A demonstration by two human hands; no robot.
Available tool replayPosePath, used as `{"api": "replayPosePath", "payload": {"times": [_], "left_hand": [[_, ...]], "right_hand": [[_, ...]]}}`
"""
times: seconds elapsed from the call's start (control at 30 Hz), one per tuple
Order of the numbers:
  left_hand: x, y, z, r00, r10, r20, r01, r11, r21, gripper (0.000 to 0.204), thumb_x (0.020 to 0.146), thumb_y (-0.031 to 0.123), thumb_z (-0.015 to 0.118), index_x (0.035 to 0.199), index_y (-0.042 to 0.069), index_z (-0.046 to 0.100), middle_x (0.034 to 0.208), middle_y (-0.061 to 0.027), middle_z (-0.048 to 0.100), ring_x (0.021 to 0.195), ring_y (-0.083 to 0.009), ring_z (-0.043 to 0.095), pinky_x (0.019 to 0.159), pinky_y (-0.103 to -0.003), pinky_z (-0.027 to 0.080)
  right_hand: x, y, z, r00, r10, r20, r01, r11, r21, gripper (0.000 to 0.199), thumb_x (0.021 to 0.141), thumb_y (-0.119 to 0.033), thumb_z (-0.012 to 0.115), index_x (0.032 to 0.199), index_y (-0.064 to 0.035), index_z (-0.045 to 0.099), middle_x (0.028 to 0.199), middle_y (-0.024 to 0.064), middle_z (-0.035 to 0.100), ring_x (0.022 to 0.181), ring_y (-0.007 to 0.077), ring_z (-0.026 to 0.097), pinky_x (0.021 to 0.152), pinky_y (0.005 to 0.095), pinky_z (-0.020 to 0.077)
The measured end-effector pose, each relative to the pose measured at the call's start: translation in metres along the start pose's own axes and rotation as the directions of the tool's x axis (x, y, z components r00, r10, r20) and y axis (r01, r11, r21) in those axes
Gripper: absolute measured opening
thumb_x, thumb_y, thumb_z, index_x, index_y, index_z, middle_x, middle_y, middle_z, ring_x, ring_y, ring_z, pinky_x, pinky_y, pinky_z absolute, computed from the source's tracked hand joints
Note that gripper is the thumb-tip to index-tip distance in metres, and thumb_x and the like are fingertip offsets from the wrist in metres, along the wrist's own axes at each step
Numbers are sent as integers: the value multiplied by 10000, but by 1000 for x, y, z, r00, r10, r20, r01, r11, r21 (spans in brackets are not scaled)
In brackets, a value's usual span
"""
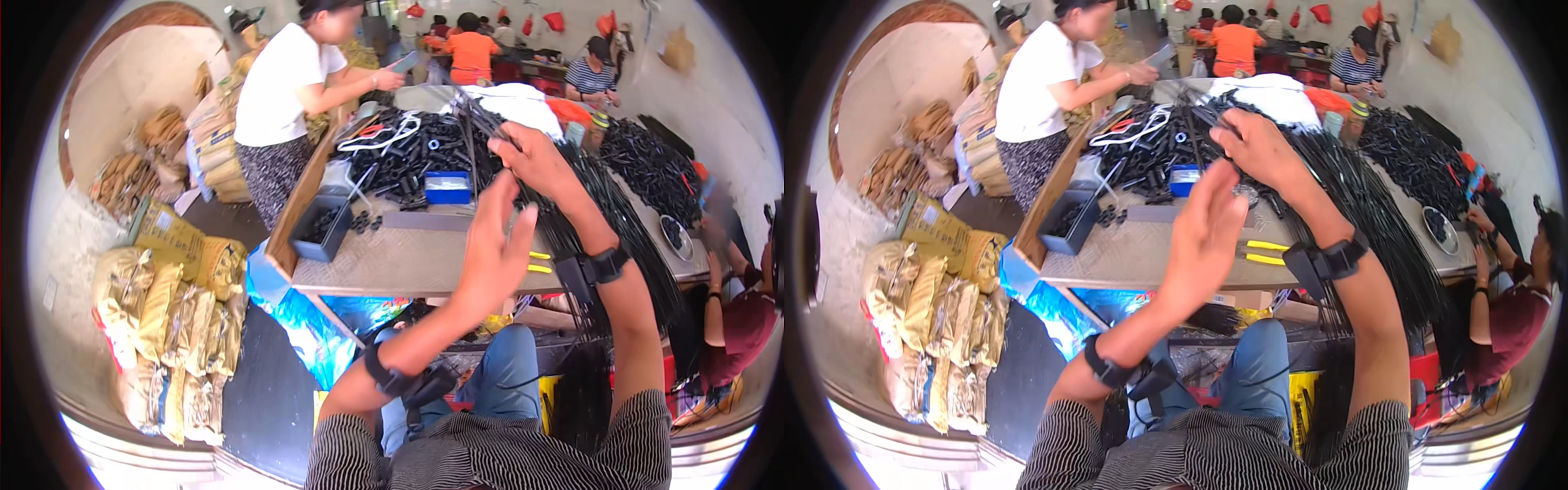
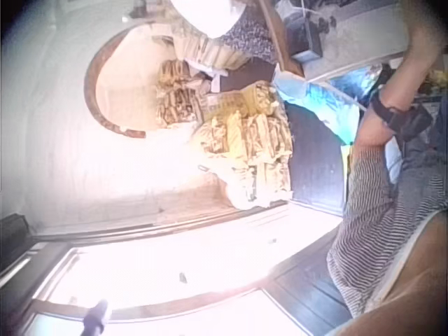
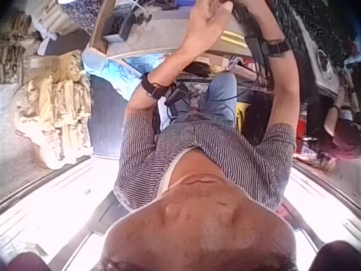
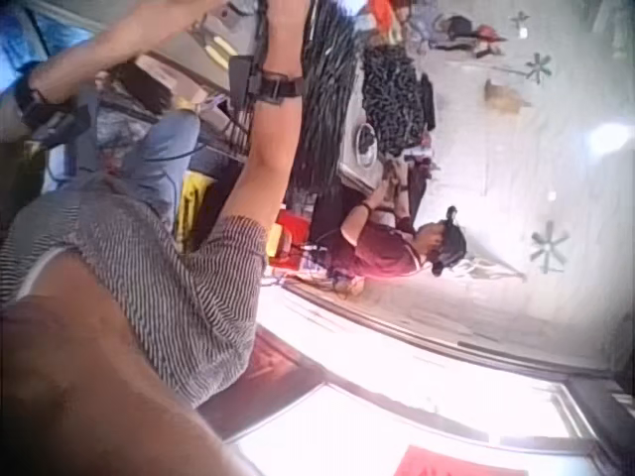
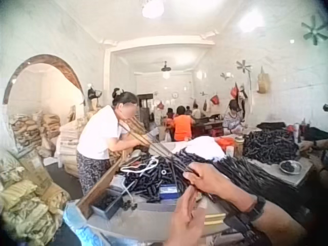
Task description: Assembling and securing black umbrella ribs using plastic components and pliers.
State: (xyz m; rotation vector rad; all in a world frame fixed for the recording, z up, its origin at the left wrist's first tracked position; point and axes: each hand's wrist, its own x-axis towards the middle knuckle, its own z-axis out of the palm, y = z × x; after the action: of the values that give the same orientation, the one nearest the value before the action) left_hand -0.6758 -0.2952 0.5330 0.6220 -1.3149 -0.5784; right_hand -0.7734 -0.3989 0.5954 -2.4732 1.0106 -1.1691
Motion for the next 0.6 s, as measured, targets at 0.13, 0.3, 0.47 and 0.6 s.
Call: {"api": "replayPosePath", "payload": {"times": [0.13,0.3,0.47,0.6], "left_hand": [[30,-3,-12,859,-507,67,501,806,-316,338,864,392,518,772,67,524,680,33,455,598,-51,374,527,-231,313],[32,-26,-40,878,-476,-49,338,690,-640,286,911,208,470,996,-57,535,898,-149,631,807,-200,615,780,-305,482],[27,-11,-56,856,-499,136,462,618,-636,372,904,176,469,1198,-49,429,1071,-182,583,839,-219,601,788,-319,474],[24,-21,-79,812,-472,343,580,718,-385,400,898,173,480,1227,-44,414,1075,-177,586,659,-121,566,568,-233,427]], "right_hand": [[-33,-29,16,983,-169,-76,153,972,-180,173,782,-137,567,859,-22,464,786,177,540,713,396,548,577,418,435],[-89,-47,47,983,-25,-181,-32,952,-306,346,780,-156,580,1076,-100,411,894,140,518,671,365,575,547,440,468],[-150,-19,86,819,358,449,-540,744,394,397,840,-211,566,1142,-36,376,907,83,542,680,235,594,597,343,483],[-151,44,52,897,-85,433,-170,839,517,287,849,-259,558,996,-12,543,974,70,558,867,144,548,784,302,441]]}}
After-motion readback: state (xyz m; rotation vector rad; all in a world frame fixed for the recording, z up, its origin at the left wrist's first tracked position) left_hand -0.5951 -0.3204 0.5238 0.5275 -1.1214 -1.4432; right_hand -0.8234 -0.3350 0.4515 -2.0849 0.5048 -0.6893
